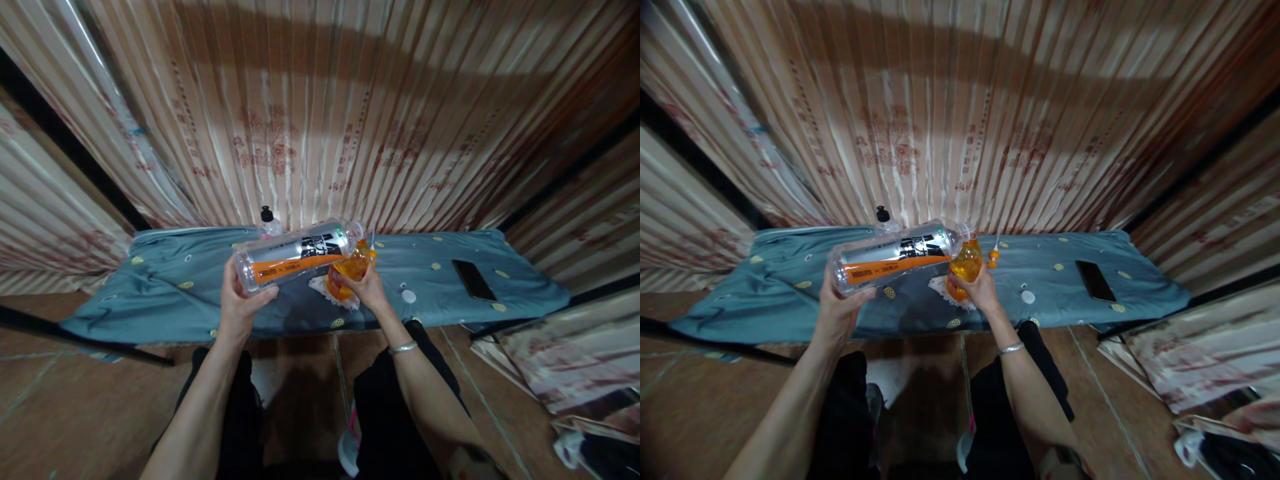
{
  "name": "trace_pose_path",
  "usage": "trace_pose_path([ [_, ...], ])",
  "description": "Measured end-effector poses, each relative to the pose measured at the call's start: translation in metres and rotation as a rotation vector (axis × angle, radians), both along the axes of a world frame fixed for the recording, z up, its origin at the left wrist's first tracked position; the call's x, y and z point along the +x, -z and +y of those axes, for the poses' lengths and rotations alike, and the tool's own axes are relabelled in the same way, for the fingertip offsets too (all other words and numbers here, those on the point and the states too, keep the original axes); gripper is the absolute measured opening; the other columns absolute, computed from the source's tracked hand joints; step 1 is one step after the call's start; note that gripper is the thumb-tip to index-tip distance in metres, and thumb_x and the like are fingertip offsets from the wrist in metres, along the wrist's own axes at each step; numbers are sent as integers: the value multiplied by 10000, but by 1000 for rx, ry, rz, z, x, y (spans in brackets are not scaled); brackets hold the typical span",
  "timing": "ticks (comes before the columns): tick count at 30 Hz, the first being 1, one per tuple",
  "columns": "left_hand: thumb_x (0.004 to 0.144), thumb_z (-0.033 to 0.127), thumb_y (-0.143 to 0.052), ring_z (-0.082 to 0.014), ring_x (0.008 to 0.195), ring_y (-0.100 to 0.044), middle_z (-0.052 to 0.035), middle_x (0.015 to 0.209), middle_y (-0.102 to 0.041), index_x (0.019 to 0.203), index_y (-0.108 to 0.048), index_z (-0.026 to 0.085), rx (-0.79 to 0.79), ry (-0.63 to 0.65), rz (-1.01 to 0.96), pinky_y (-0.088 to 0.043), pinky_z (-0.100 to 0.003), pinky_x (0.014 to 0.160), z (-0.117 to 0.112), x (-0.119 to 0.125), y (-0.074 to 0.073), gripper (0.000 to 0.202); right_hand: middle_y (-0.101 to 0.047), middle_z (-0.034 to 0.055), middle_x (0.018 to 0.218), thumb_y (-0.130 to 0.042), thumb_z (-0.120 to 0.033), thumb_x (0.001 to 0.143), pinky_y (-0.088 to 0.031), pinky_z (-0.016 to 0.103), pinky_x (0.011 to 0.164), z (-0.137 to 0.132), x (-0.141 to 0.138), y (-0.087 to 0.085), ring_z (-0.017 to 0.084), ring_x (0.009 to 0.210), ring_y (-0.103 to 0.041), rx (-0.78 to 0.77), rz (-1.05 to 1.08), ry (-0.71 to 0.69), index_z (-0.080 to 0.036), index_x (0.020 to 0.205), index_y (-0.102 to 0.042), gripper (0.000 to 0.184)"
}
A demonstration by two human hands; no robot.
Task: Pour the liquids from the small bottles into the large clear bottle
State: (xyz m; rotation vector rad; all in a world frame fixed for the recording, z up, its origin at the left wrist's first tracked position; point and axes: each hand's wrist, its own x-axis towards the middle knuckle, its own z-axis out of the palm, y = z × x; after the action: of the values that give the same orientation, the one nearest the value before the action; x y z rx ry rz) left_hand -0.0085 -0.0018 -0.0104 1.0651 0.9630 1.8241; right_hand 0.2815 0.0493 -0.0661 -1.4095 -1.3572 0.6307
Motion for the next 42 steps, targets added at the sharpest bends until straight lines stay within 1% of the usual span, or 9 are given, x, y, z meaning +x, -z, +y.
trace_pose_path([
  [4,410,313,-1089,-283,1146,-748,-79,1255,-752,1291,-681,254,8,8,4,-635,-381,1000,1,0,1,973,-801,170,1247,-924,-630,621,-600,553,1038,0,-1,0,394,1178,-765,-3,20,-2,-209,1250,-641,808],
  [11,390,305,-1091,-267,1158,-734,-69,1245,-745,1292,-675,242,12,14,-1,-615,-326,988,1,-2,1,995,-810,152,1234,-929,-628,621,-603,551,1032,2,0,3,388,1165,-770,7,25,-10,-223,1235,-645,788],
  [15,391,316,-1092,-282,1147,-740,-70,1238,-749,1295,-663,248,3,21,-1,-624,-348,973,1,-2,2,1003,-810,151,1240,-931,-620,627,-608,550,1029,2,1,4,388,1168,-771,12,12,-2,-227,1243,-644,785],
  [19,403,335,-1089,-279,1135,-745,-73,1240,-751,1295,-664,254,9,17,6,-624,-366,990,1,-1,1,991,-813,154,1235,-936,-628,618,-610,546,1027,2,1,4,385,1160,-775,10,9,0,-222,1236,-651,792],
  [24,407,319,-1085,-263,1124,-744,-67,1234,-749,1299,-664,255,3,11,7,-623,-338,976,1,0,0,989,-810,164,1243,-940,-626,617,-609,551,1032,2,1,3,388,1170,-772,7,7,2,-212,1247,-648,808],
  [26,411,320,-1083,-268,1139,-739,-68,1241,-746,1298,-665,253,8,11,13,-621,-340,983,1,-1,1,983,-808,165,1244,-940,-620,620,-608,549,1035,2,1,3,388,1176,-771,11,9,4,-210,1253,-646,810],
  [31,427,299,-1077,-258,1091,-750,-65,1231,-748,1291,-669,252,10,20,6,-633,-354,957,1,-2,2,956,-811,158,1233,-941,-588,625,-608,564,1037,2,0,2,394,1168,-773,0,7,3,-216,1233,-645,772],
  [36,407,291,-1082,-259,1114,-743,-64,1230,-746,1276,-677,254,8,25,-6,-626,-355,978,0,-1,0,960,-814,157,1229,-951,-578,612,-613,568,1029,2,1,3,397,1160,-776,-3,-10,26,-223,1222,-649,768],
  [42,395,338,-1088,-277,1149,-737,-68,1236,-739,1291,-664,246,-1,17,8,-620,-349,987,0,-1,-1,996,-815,154,1225,-931,-598,624,-615,548,1024,2,0,2,384,1158,-776,2,-4,10,-226,1234,-640,772],
])
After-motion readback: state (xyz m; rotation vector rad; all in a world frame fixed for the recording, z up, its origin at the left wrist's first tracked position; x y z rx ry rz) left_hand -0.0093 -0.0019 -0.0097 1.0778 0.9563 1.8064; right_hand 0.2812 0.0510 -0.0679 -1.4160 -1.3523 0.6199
